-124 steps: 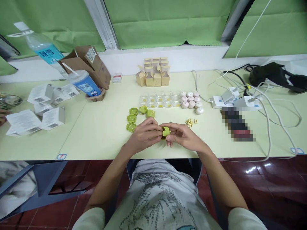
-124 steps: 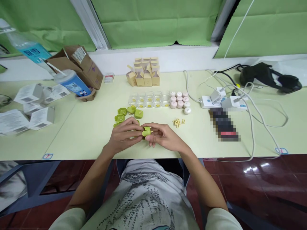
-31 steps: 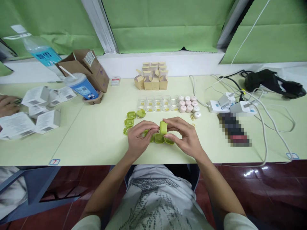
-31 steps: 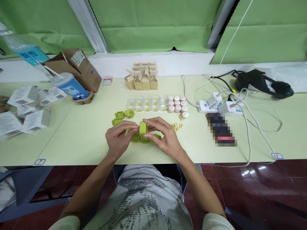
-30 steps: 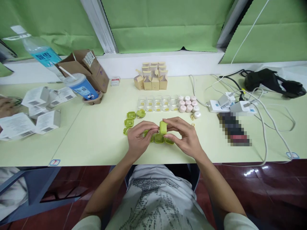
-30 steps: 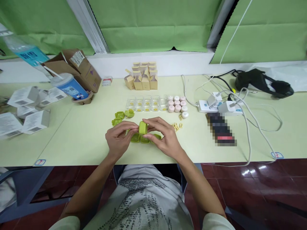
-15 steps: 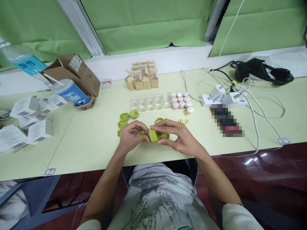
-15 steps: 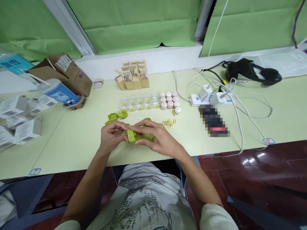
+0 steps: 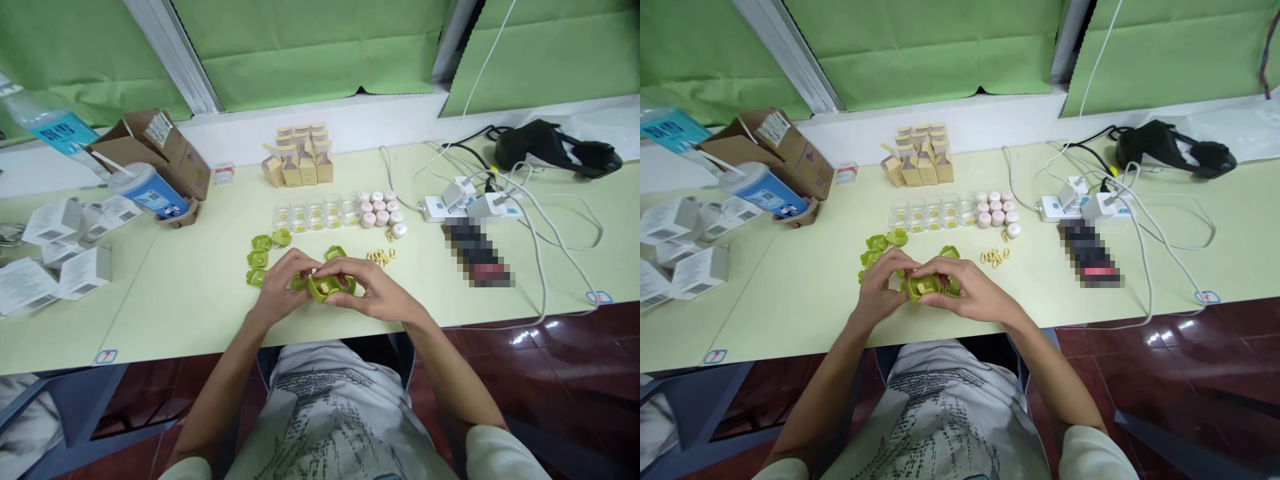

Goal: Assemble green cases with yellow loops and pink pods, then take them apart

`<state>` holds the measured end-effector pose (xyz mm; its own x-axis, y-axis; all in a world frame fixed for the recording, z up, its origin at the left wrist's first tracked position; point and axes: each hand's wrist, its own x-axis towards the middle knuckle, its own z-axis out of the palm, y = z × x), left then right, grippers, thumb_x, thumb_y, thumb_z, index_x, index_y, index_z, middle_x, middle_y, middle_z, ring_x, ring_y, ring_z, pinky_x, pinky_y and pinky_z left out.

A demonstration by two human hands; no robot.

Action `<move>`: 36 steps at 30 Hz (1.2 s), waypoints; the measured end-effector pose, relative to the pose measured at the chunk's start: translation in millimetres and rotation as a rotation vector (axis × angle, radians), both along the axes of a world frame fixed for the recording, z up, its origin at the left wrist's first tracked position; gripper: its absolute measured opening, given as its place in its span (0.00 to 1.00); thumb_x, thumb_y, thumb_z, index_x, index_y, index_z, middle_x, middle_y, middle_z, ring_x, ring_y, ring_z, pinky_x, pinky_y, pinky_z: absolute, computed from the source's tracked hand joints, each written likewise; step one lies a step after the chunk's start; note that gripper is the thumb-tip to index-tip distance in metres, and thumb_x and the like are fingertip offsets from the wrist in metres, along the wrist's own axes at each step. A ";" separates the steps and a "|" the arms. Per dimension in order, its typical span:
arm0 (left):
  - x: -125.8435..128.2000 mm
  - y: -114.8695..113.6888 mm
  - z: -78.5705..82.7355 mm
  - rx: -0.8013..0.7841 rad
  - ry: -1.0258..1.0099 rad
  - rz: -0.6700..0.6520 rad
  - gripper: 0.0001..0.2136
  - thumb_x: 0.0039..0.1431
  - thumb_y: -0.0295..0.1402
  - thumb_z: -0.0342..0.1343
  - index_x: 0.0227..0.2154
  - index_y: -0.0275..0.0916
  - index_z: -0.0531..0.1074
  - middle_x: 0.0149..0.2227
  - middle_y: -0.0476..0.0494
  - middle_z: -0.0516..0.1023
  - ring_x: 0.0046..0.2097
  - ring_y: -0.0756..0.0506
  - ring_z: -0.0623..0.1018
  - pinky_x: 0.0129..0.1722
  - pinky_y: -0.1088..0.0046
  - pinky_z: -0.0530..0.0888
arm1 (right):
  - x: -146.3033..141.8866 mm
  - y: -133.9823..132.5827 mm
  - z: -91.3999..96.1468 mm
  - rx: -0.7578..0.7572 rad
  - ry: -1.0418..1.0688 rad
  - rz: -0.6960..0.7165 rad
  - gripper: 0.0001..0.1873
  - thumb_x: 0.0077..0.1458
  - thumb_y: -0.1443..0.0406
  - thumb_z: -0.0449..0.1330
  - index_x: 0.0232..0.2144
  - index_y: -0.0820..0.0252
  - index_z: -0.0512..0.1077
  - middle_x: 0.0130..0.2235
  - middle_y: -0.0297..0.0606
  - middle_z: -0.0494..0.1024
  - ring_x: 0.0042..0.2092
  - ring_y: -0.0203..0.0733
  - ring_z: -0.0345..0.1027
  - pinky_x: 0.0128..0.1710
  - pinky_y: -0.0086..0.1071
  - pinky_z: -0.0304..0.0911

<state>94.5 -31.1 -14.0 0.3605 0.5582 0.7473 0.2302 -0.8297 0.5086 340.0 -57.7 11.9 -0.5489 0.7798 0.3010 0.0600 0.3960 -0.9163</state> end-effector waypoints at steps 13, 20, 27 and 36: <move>20.4 -31.5 19.2 0.357 0.242 0.006 0.11 0.76 0.20 0.56 0.50 0.43 0.78 0.43 0.46 0.90 0.45 0.43 0.79 0.44 0.65 0.80 | 16.6 -2.0 12.8 -0.151 0.025 0.136 0.24 0.67 0.56 0.75 0.54 0.51 0.66 0.47 0.35 0.80 0.40 0.38 0.68 0.43 0.36 0.69; 21.5 -31.1 25.9 0.106 0.125 -0.112 0.09 0.69 0.23 0.69 0.45 0.44 0.80 0.39 0.47 0.89 0.44 0.44 0.78 0.42 0.66 0.79 | 25.0 -1.5 11.0 -0.190 0.010 0.171 0.29 0.65 0.57 0.76 0.57 0.49 0.64 0.48 0.34 0.83 0.39 0.37 0.71 0.44 0.36 0.70; 16.6 -29.2 18.8 -0.053 0.232 -0.134 0.09 0.69 0.24 0.69 0.47 0.44 0.80 0.43 0.44 0.89 0.49 0.41 0.78 0.45 0.64 0.81 | 21.3 3.2 9.4 -0.180 -0.103 0.094 0.30 0.64 0.55 0.76 0.59 0.50 0.65 0.42 0.31 0.84 0.37 0.39 0.72 0.42 0.36 0.71; 12.4 -23.8 14.0 0.072 0.386 -0.072 0.11 0.70 0.21 0.63 0.47 0.43 0.83 0.44 0.44 0.90 0.52 0.39 0.80 0.46 0.62 0.81 | 19.4 1.4 3.8 -0.086 -0.247 -0.037 0.31 0.64 0.56 0.76 0.61 0.49 0.66 0.48 0.36 0.87 0.40 0.42 0.77 0.43 0.38 0.70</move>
